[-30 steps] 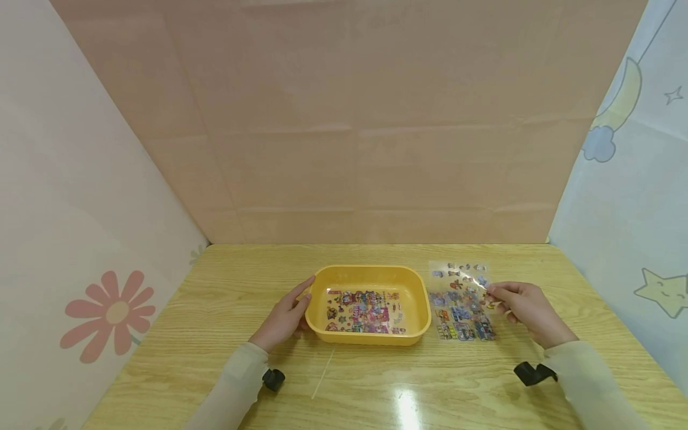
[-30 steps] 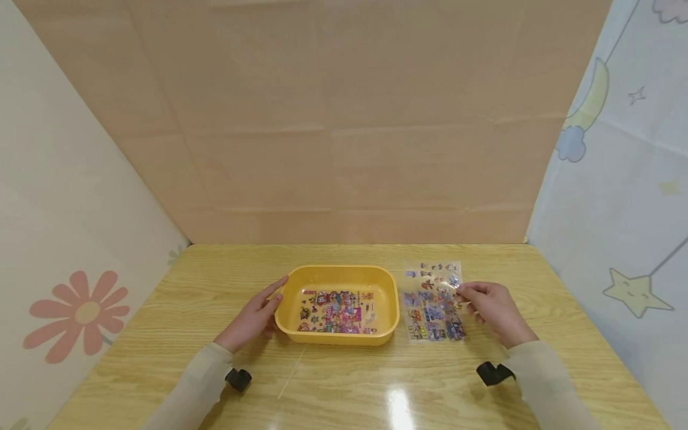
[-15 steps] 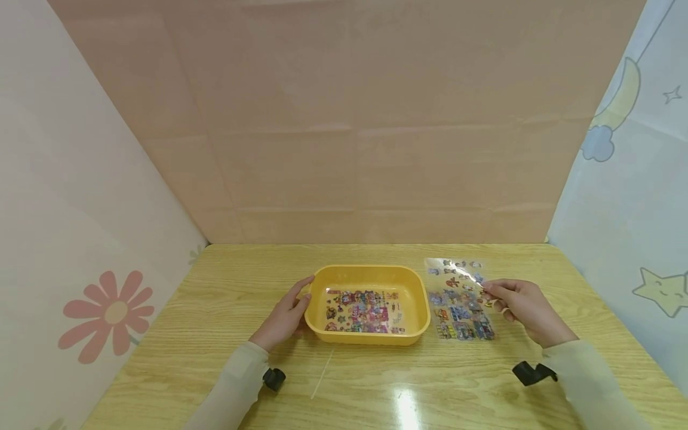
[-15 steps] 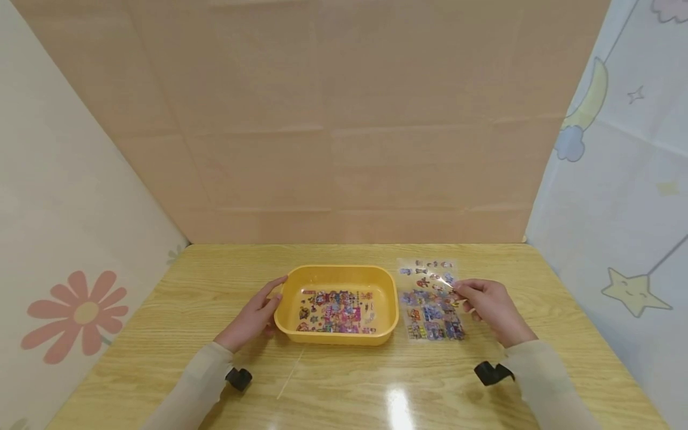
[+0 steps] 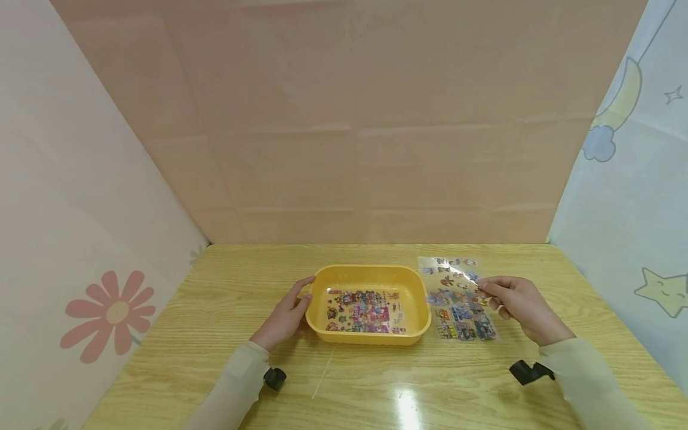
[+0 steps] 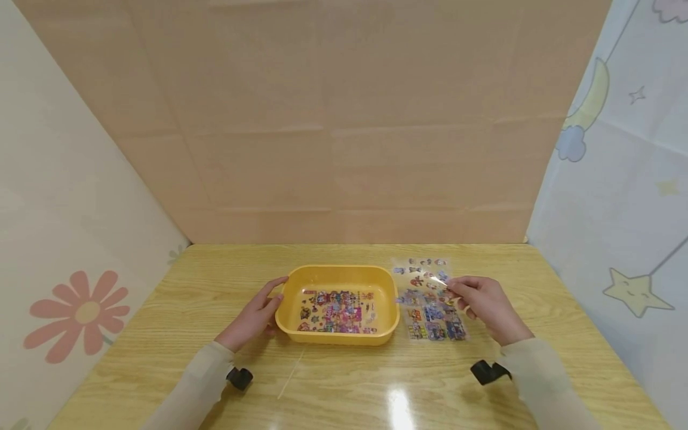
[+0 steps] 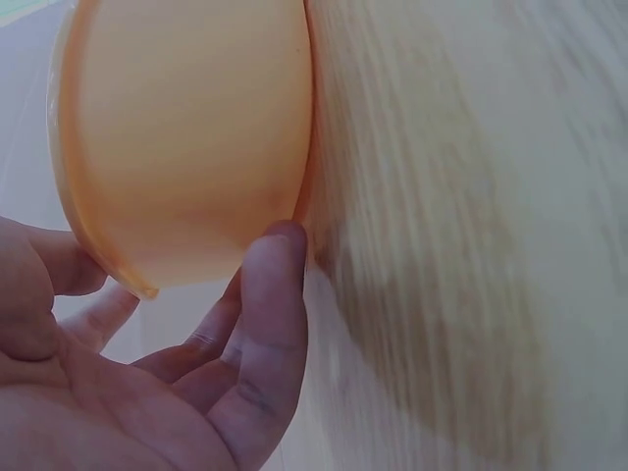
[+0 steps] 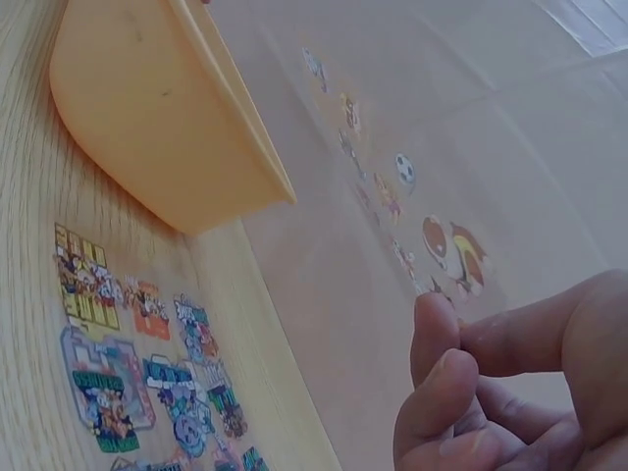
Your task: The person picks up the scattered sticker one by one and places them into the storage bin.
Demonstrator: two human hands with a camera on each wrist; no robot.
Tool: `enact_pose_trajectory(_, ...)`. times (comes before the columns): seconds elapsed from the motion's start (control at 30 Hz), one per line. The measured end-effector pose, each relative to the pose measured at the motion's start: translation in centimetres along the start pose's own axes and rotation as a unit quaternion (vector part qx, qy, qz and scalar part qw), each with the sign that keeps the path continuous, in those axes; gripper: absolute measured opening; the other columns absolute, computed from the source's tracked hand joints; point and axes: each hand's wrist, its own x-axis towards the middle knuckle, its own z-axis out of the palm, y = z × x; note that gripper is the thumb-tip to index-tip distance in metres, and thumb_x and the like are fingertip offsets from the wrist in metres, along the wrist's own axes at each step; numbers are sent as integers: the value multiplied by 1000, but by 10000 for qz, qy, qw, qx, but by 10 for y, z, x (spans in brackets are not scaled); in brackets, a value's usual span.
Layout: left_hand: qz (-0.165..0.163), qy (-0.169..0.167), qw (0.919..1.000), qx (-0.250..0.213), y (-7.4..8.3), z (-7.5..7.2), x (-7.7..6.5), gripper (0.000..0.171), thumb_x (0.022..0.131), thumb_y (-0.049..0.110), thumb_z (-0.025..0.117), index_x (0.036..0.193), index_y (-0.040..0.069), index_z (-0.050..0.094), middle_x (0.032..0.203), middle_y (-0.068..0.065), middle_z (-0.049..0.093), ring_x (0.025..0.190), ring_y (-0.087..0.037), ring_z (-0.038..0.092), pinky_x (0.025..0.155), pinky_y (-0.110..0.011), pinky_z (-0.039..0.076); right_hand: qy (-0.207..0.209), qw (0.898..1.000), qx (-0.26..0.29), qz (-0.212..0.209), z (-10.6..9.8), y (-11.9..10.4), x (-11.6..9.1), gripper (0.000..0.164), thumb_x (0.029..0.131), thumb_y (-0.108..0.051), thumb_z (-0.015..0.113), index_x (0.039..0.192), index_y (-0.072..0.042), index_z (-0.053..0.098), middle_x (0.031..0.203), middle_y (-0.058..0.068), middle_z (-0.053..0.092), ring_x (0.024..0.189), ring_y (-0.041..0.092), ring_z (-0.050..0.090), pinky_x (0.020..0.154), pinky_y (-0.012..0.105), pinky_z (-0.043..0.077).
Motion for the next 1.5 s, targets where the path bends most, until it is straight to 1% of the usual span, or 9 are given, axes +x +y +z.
enact_pose_trajectory(0.27, -6, -35, 10000, -18, 1, 0, 0, 46, 110, 28, 40, 155, 33, 33, 105, -14, 61, 76, -25, 58, 56, -37, 53, -47, 10000, 39, 3, 7, -9, 1, 49, 107, -31, 50, 136, 9, 52, 92, -5, 64, 69, 9, 52, 55, 27, 42)
enact_pose_trajectory(0.5, -6, -134, 9999, -84, 1, -1, 1, 47, 110, 30, 40, 156, 34, 31, 109, -15, 61, 78, -25, 60, 57, -38, 53, -89, 9999, 30, -80, 14, -16, 1, 45, 107, -28, 50, 133, 9, 55, 92, -4, 65, 71, 10, 55, 56, 27, 44)
enact_pose_trajectory(0.63, -2, -132, 9999, -65, 2, -1, 1, 47, 110, 29, 40, 156, 33, 31, 110, -15, 61, 78, -25, 60, 58, -38, 53, -156, 9998, 6, -120, 18, -20, 1, 45, 107, -30, 51, 131, 9, 56, 89, -3, 66, 69, 9, 53, 56, 27, 44)
enact_pose_trajectory(0.8, 12, -122, 9999, -30, 3, -1, 1, 47, 110, 28, 39, 156, 32, 31, 109, -15, 61, 77, -25, 60, 57, -38, 54, -216, 9996, 28, -165, 22, -23, 1, 43, 107, -28, 51, 128, 9, 58, 83, -2, 62, 64, 9, 47, 55, 27, 41)
enact_pose_trajectory(0.9, 39, -116, 9999, -2, 2, -1, 1, 47, 110, 28, 39, 156, 30, 31, 107, -16, 61, 75, -26, 59, 57, -37, 54, -254, 9995, 32, -191, 24, -24, 0, 44, 107, -27, 51, 128, 10, 58, 81, 0, 60, 64, 9, 47, 55, 27, 41)
enact_pose_trajectory(1.13, -24, -84, 10000, 4, 1, 0, 1, 46, 111, 28, 39, 156, 33, 31, 105, -15, 61, 73, -25, 59, 57, -37, 53, -313, 9993, 89, -175, 29, -26, 1, 45, 105, -28, 54, 129, 11, 57, 87, 0, 65, 65, 7, 50, 55, 25, 43)
enact_pose_trajectory(1.37, 3, -135, 9999, 1, -3, -1, 2, 46, 110, 30, 39, 156, 34, 31, 106, -14, 61, 72, -24, 58, 57, -37, 53, -391, 9990, 94, -178, 37, -30, 1, 45, 105, -28, 55, 129, 10, 57, 86, -1, 65, 64, 8, 49, 54, 26, 43)
enact_pose_trajectory(1.5, 11, -147, 9999, -2, -4, -1, 1, 46, 110, 31, 39, 156, 34, 31, 105, -14, 61, 72, -24, 58, 57, -37, 53, -383, 9990, 73, -205, 42, -32, 1, 41, 104, -25, 56, 127, 9, 60, 85, 3, 65, 61, 9, 49, 52, 26, 44)
